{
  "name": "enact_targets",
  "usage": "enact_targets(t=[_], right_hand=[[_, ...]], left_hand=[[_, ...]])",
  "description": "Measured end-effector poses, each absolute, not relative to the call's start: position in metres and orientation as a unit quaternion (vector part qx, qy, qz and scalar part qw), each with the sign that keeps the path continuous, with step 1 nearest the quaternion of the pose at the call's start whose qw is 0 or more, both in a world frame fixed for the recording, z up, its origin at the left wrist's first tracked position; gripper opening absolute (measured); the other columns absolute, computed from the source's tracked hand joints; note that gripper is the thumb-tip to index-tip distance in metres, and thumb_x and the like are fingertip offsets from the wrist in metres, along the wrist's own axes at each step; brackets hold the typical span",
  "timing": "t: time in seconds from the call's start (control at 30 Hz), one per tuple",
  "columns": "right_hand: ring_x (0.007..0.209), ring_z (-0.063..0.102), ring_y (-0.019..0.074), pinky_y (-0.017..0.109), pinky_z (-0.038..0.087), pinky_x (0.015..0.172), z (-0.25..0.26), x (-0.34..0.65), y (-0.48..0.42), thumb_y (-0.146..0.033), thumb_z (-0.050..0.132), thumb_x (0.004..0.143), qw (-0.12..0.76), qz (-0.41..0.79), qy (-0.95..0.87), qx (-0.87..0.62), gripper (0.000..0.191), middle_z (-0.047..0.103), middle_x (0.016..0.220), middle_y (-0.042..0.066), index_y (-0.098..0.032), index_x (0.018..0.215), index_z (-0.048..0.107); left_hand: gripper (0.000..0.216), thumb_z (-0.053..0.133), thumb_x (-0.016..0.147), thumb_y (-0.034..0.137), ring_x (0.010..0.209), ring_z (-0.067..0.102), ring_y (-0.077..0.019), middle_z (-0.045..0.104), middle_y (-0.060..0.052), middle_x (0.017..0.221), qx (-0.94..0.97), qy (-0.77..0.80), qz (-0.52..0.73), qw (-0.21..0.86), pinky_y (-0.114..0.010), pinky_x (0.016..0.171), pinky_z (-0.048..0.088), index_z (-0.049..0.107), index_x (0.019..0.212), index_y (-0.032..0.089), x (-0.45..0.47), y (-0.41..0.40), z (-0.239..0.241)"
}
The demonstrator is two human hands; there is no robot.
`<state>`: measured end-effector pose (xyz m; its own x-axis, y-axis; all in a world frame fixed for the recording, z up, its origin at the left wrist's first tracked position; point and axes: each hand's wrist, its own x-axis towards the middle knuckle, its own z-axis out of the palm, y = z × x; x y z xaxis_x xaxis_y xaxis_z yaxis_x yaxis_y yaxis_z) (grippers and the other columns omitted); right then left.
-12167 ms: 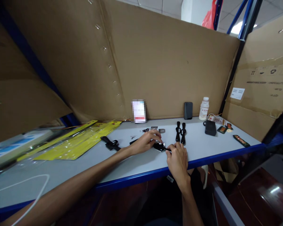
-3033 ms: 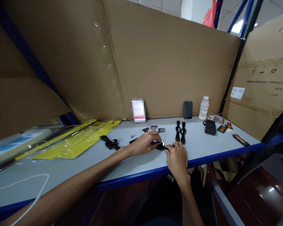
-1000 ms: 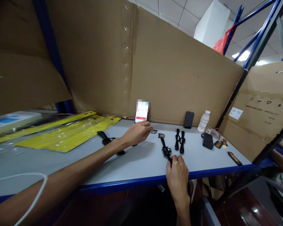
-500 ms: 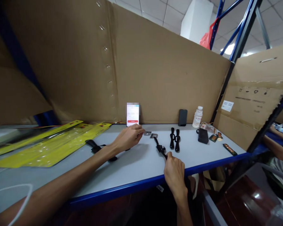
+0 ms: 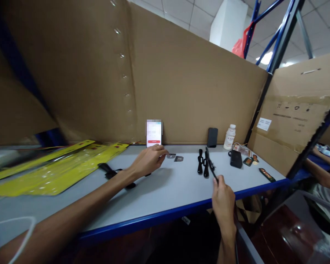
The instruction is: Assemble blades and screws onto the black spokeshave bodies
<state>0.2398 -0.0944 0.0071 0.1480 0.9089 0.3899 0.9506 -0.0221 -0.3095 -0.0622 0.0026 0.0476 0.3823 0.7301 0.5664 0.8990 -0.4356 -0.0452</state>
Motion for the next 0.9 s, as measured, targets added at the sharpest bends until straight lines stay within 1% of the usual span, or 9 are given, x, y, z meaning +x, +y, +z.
enact_targets(t=[0.1,0.17,0.23,0.3,0.47,0.6,0.73,0.8,0.9], right_hand=[[0.073,0.067,0.0204,0.027,0.028,0.059,0.011,0.256,-0.093,-0.032,0.029,0.106,0.177,-0.069,-0.627,-0.756,0.031,0.07,0.079,0.007,-0.021,0.103,0.058],[0.077,0.068,0.0214,0.028,0.029,0.059,0.014,0.262,-0.091,-0.032,0.03,0.106,0.143,-0.065,-0.618,-0.77,0.03,0.072,0.083,0.008,-0.021,0.104,0.058],[0.08,0.069,0.0229,0.029,0.03,0.06,0.016,0.266,-0.089,-0.032,0.031,0.106,0.118,-0.053,-0.611,-0.781,0.029,0.072,0.086,0.009,-0.02,0.106,0.058],[0.083,0.07,0.024,0.03,0.032,0.062,0.016,0.267,-0.087,-0.031,0.031,0.106,0.105,-0.045,-0.607,-0.786,0.029,0.073,0.088,0.01,-0.02,0.108,0.057],[0.089,0.071,0.0256,0.031,0.038,0.066,0.013,0.267,-0.084,-0.032,0.03,0.106,0.105,-0.046,-0.603,-0.789,0.031,0.074,0.095,0.012,-0.02,0.113,0.058],[0.093,0.071,0.0263,0.032,0.041,0.071,0.008,0.264,-0.077,-0.033,0.035,0.105,0.131,-0.049,-0.602,-0.786,0.029,0.074,0.096,0.011,-0.021,0.121,0.055],[0.094,0.07,0.0268,0.032,0.044,0.073,0.006,0.261,-0.058,-0.035,0.042,0.101,0.148,-0.036,-0.6,-0.785,0.029,0.073,0.099,0.01,-0.023,0.124,0.054],[0.098,0.069,0.0267,0.033,0.046,0.076,0.006,0.259,-0.049,-0.037,0.043,0.101,0.157,-0.027,-0.605,-0.78,0.031,0.073,0.104,0.011,-0.022,0.125,0.055],[0.104,0.067,0.0263,0.033,0.047,0.08,0.007,0.257,-0.041,-0.04,0.042,0.101,0.174,-0.02,-0.615,-0.769,0.037,0.068,0.118,0.011,-0.023,0.132,0.054]], left_hand=[[0.028,0.047,0.089,0.012,0.095,0.065,-0.0258,0.071,-0.011,0.096,-0.796,-0.534,-0.223,0.178,-0.034,0.077,0.052,0.073,0.094,0.018,-0.06,0.0,0.056],[0.031,0.047,0.088,0.011,0.096,0.067,-0.0269,0.073,-0.012,0.099,-0.768,-0.577,-0.221,0.169,-0.034,0.075,0.052,0.074,0.101,0.017,-0.062,-0.001,0.063],[0.035,0.047,0.086,0.01,0.094,0.069,-0.0268,0.074,-0.013,0.101,-0.737,-0.616,-0.226,0.162,-0.034,0.075,0.052,0.074,0.108,0.018,-0.066,-0.002,0.069],[0.039,0.047,0.085,0.008,0.094,0.07,-0.027,0.074,-0.013,0.105,-0.719,-0.637,-0.23,0.155,-0.034,0.076,0.052,0.074,0.111,0.019,-0.072,-0.002,0.075],[0.044,0.049,0.079,0.004,0.1,0.07,-0.0284,0.074,-0.012,0.111,-0.71,-0.662,-0.206,0.127,-0.033,0.077,0.052,0.074,0.111,0.019,-0.088,0.001,0.08],[0.039,0.051,0.08,0.009,0.1,0.07,-0.0293,0.074,-0.012,0.113,-0.69,-0.692,-0.177,0.118,-0.033,0.076,0.052,0.076,0.107,0.021,-0.1,0.003,0.083],[0.039,0.05,0.082,0.013,0.099,0.071,-0.0297,0.075,-0.012,0.112,-0.658,-0.723,-0.176,0.112,-0.033,0.075,0.052,0.076,0.108,0.024,-0.111,0.002,0.091],[0.039,0.048,0.083,0.014,0.1,0.071,-0.0306,0.075,-0.012,0.112,-0.643,-0.737,-0.175,0.111,-0.033,0.075,0.052,0.076,0.109,0.025,-0.114,0.0,0.094],[0.04,0.048,0.083,0.015,0.101,0.07,-0.0325,0.075,-0.013,0.111,-0.64,-0.745,-0.156,0.101,-0.034,0.075,0.051,0.076,0.109,0.025,-0.115,-0.002,0.095]])
